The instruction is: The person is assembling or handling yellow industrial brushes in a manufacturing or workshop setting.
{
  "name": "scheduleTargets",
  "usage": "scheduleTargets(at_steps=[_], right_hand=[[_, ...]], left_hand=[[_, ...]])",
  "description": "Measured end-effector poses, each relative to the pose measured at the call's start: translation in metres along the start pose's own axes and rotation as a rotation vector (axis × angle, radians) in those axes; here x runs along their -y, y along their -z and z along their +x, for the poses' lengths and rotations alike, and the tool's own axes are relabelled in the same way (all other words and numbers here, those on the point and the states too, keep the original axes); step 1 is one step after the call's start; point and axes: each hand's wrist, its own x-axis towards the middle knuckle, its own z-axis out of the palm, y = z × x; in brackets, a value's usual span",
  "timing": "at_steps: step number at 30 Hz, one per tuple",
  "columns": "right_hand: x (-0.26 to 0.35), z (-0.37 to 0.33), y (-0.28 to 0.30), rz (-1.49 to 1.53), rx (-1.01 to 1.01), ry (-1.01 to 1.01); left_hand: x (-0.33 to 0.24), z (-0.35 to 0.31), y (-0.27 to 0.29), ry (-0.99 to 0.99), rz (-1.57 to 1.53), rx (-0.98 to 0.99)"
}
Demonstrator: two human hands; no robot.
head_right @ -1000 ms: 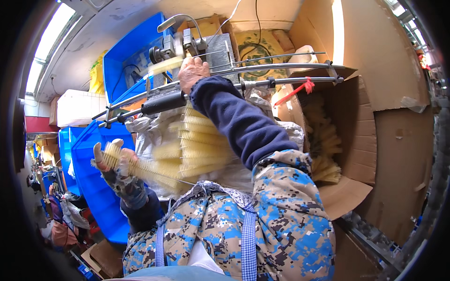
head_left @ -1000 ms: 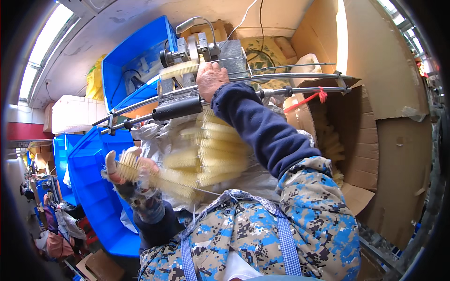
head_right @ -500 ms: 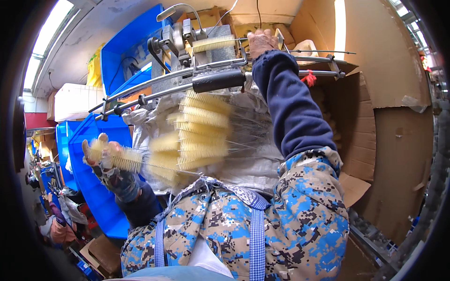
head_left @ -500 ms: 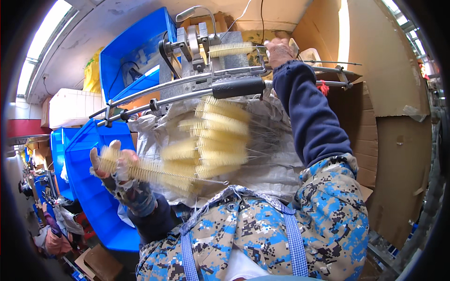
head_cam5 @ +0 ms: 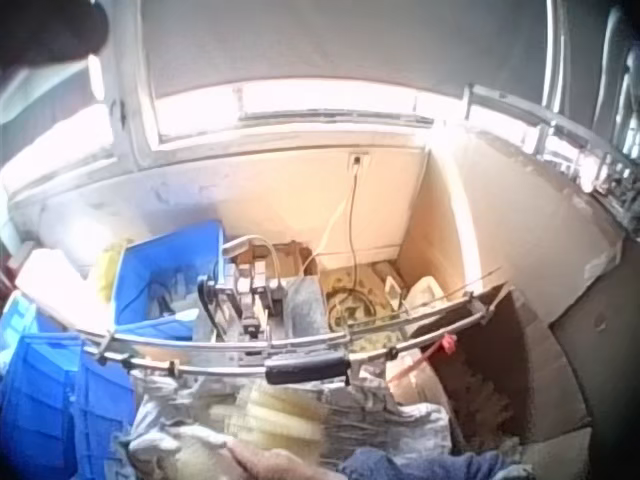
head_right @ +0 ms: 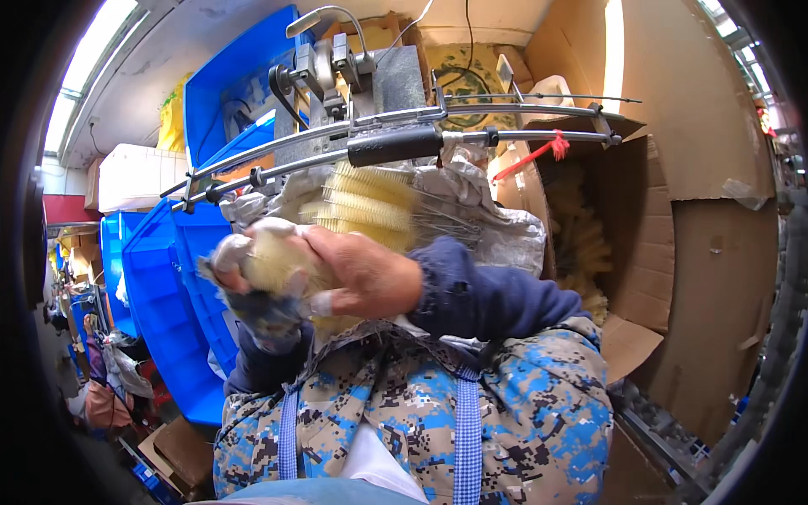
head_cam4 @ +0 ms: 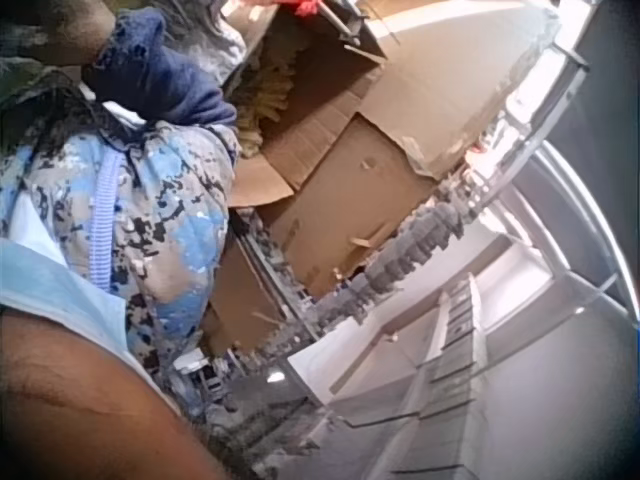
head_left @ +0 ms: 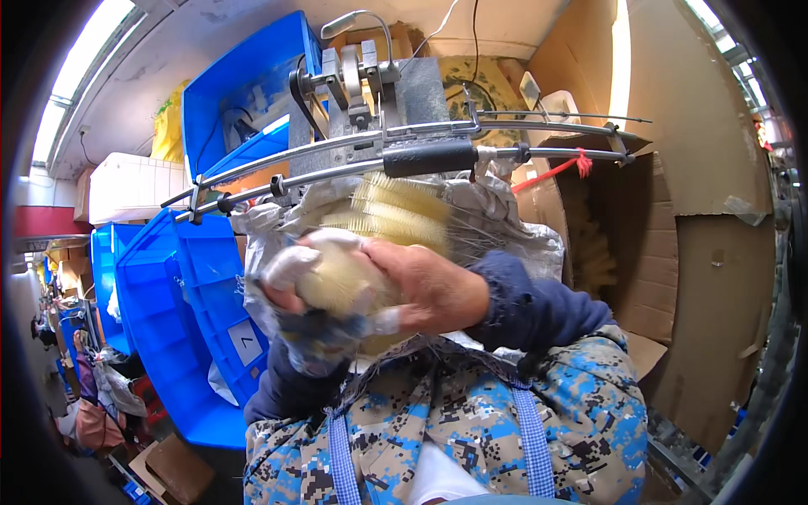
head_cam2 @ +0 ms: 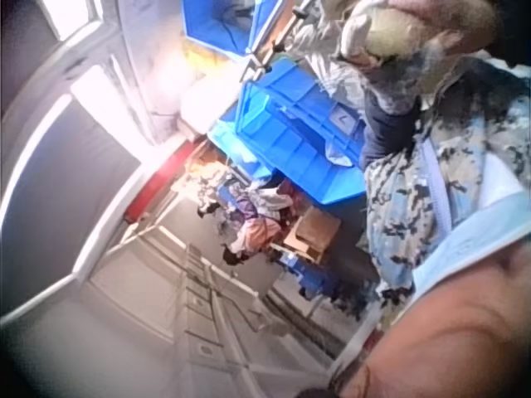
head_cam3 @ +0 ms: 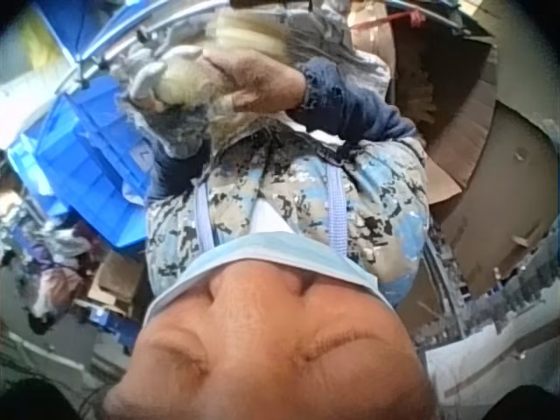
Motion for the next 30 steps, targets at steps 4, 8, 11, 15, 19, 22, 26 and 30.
scheduleTargets(at_steps=[4,8,11,15,19,22,26,30], right_hand=[[-0.022,0.014,0.048,-0.567,-0.138,0.216],[-0.062,0.053,0.115,-1.312,-0.294,-0.166],[-0.099,0.088,0.131,-1.463,-0.111,-0.487],[-0.107,0.092,0.132,-1.428,-0.084,-0.532],[-0.109,0.09,0.132,-1.444,-0.096,-0.533],[-0.108,0.087,0.133,-1.483,-0.089,-0.53],[-0.104,0.085,0.134,-1.465,-0.1,-0.494],[-0.1,0.093,0.126,-1.429,-0.059,-0.507]], left_hand=[[-0.007,-0.012,0.005,0.665,-0.429,-0.272],[0.034,-0.037,0.02,0.598,0.626,0.766],[0.066,-0.076,0.016,0.321,0.757,0.754],[0.067,-0.075,0.03,0.391,0.633,0.613],[0.047,-0.053,0.053,0.39,0.598,0.395],[0.029,-0.04,0.068,0.313,0.445,0.042],[0.054,-0.103,0.201,0.578,-0.731,-0.295],[0.022,-0.098,0.174,0.44,-0.17,-0.587]])
